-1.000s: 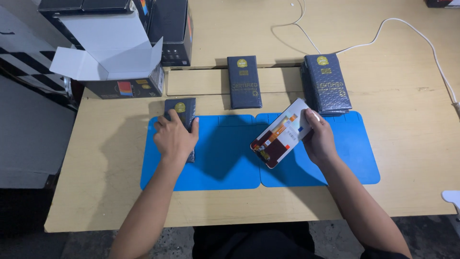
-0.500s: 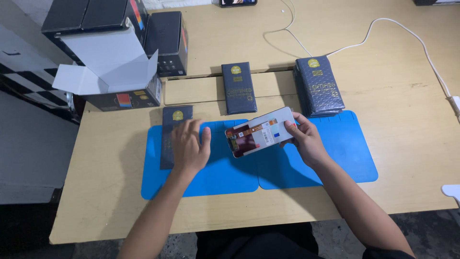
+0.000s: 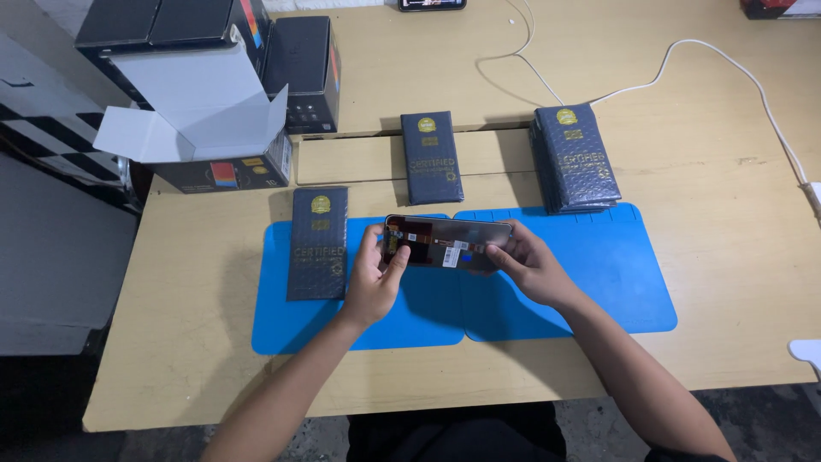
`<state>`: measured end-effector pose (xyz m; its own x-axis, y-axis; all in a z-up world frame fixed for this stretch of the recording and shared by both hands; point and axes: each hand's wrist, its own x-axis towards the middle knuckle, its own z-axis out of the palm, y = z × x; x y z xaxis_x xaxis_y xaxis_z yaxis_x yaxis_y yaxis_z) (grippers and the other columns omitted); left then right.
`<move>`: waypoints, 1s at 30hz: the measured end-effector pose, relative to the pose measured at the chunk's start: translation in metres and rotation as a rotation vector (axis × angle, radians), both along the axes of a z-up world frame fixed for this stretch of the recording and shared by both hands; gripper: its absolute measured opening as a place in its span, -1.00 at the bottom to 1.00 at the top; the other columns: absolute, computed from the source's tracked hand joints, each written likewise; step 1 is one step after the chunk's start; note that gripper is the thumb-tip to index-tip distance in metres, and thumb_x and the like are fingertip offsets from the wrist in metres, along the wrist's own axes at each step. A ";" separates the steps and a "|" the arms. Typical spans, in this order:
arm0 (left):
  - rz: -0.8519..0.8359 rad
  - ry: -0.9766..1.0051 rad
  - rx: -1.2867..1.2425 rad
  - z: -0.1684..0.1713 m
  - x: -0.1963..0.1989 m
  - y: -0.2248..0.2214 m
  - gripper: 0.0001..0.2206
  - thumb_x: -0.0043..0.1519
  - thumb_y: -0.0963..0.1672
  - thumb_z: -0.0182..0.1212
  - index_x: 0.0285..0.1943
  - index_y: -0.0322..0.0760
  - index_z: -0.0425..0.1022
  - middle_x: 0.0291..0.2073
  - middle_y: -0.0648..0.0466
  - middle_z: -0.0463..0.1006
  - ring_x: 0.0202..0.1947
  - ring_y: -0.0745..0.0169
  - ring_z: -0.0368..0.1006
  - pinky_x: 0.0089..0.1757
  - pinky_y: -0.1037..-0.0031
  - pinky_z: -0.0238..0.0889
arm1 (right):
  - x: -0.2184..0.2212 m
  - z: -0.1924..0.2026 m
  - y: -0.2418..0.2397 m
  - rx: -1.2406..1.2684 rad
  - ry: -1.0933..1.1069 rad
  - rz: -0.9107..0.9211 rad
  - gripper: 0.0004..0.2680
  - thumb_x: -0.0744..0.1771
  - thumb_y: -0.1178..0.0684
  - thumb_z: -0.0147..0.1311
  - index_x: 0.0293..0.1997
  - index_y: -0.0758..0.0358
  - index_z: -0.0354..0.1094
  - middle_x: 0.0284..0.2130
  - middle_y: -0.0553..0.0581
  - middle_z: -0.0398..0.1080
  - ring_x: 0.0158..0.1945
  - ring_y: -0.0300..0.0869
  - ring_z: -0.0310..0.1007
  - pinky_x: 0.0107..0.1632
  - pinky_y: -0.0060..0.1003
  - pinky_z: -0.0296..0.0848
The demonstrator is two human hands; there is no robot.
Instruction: Packing electronic screen components into protective sleeves and boxes on a workbench.
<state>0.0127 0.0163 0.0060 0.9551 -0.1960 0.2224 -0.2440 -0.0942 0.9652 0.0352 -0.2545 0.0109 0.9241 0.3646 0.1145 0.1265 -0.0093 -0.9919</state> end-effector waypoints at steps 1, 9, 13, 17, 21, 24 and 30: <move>0.035 0.012 -0.030 -0.004 0.002 0.001 -0.76 0.45 -0.11 -0.04 0.25 -0.24 0.20 -0.10 -0.09 0.59 -0.24 0.34 0.42 -0.20 0.39 0.38 | -0.003 0.005 0.001 -0.027 -0.027 0.014 -0.76 0.38 0.24 -0.04 0.20 0.34 0.28 -0.36 0.45 0.60 -0.23 0.10 0.67 -0.09 0.18 0.62; 0.079 0.039 -0.114 -0.003 0.001 -0.001 -0.80 0.43 -0.14 0.03 0.21 -0.19 0.26 -0.08 -0.07 0.64 -0.24 0.47 0.38 -0.24 0.53 0.34 | 0.003 0.001 -0.004 -0.032 -0.099 0.052 -0.70 0.31 0.32 0.10 0.19 0.36 0.33 -0.39 0.40 0.58 -0.31 0.03 0.64 -0.14 0.16 0.63; 0.059 0.046 -0.156 -0.015 0.005 -0.001 -0.79 0.44 -0.11 0.01 0.20 -0.23 0.26 -0.07 -0.05 0.62 -0.19 0.39 0.43 -0.14 0.43 0.41 | 0.007 -0.008 -0.009 0.000 -0.100 -0.023 -0.75 0.32 0.30 0.13 0.13 0.40 0.37 -0.42 0.37 0.57 -0.35 -0.04 0.62 -0.18 0.04 0.64; 0.005 0.056 -0.210 0.008 -0.003 -0.007 -0.73 0.47 -0.05 -0.04 0.18 -0.28 0.39 -0.17 -0.02 0.61 -0.21 0.34 0.49 -0.09 0.39 0.49 | 0.010 -0.010 -0.014 0.066 -0.052 -0.153 -0.80 0.35 0.27 0.10 0.08 0.42 0.40 -0.40 0.33 0.55 -0.39 -0.08 0.58 -0.20 -0.06 0.63; -0.052 0.119 -0.196 -0.008 -0.002 -0.002 -0.68 0.46 -0.01 -0.04 -0.06 -0.33 0.54 -0.30 -0.07 0.64 -0.25 0.20 0.54 -0.08 0.30 0.44 | 0.016 -0.020 -0.021 0.163 0.022 -0.222 -0.81 0.37 0.25 0.04 0.10 0.44 0.38 -0.36 0.33 0.51 -0.39 -0.07 0.55 -0.20 -0.11 0.61; -0.105 0.116 -0.282 -0.008 -0.006 -0.005 -0.82 0.40 -0.11 0.09 0.01 -0.31 0.54 -0.30 -0.04 0.63 -0.27 0.19 0.58 -0.10 0.30 0.51 | 0.015 -0.017 -0.018 0.252 0.099 -0.262 -0.80 0.40 0.15 0.02 0.14 0.36 0.37 -0.31 0.22 0.51 -0.36 -0.14 0.54 -0.22 -0.21 0.62; -0.208 0.175 -0.473 0.003 -0.022 -0.023 -0.72 0.30 -0.22 0.23 0.17 -0.52 0.44 -0.26 -0.17 0.63 -0.24 0.07 0.65 -0.04 0.12 0.55 | 0.012 -0.040 -0.009 0.443 0.141 -0.230 -0.66 0.37 0.06 0.07 0.29 0.29 0.20 -0.11 0.30 0.47 -0.15 0.03 0.59 -0.21 -0.13 0.70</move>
